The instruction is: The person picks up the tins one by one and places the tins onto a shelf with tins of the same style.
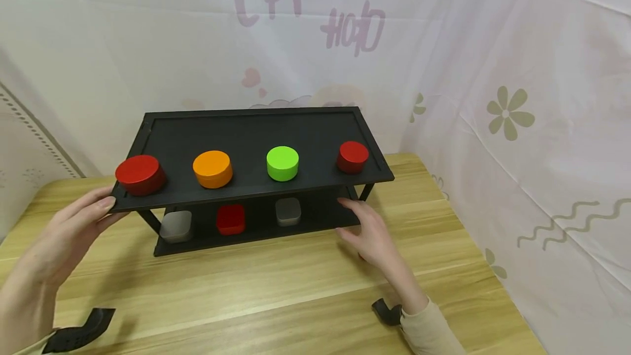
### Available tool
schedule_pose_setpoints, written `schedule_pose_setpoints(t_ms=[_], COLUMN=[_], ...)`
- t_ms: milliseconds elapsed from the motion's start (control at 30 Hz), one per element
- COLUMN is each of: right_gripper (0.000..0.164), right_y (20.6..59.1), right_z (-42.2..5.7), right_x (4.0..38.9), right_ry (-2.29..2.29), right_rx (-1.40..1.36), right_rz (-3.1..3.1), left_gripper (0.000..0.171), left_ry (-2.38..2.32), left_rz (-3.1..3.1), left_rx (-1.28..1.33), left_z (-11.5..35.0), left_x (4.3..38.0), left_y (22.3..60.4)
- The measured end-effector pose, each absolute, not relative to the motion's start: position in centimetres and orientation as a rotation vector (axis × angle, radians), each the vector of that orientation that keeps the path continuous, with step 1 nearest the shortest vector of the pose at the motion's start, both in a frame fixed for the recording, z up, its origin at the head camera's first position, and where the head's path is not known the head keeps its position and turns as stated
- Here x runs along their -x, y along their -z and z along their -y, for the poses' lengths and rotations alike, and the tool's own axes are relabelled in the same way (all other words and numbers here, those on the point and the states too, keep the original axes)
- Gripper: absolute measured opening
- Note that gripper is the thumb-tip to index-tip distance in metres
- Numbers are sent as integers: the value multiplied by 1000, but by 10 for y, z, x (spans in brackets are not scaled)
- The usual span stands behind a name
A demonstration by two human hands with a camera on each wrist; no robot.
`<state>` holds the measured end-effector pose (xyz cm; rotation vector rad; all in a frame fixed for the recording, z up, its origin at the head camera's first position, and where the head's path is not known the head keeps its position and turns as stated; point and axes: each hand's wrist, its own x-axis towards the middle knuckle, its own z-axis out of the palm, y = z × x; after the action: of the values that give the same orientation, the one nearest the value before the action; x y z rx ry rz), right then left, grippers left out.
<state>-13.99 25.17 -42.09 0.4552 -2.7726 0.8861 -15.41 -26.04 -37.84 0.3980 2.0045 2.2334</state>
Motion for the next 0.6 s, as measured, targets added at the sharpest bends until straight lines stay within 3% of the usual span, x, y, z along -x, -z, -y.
schedule_pose_setpoints(t_ms=[600], right_gripper=[58], right_y=[429], right_z=[-268], right_x=[123], right_ry=[-893], right_rx=[-364], right_rz=[2799], left_gripper=[35], left_ry=[-2230], left_rz=[-2021], left_rx=[-418], left_z=[258], left_x=[152], left_y=[376])
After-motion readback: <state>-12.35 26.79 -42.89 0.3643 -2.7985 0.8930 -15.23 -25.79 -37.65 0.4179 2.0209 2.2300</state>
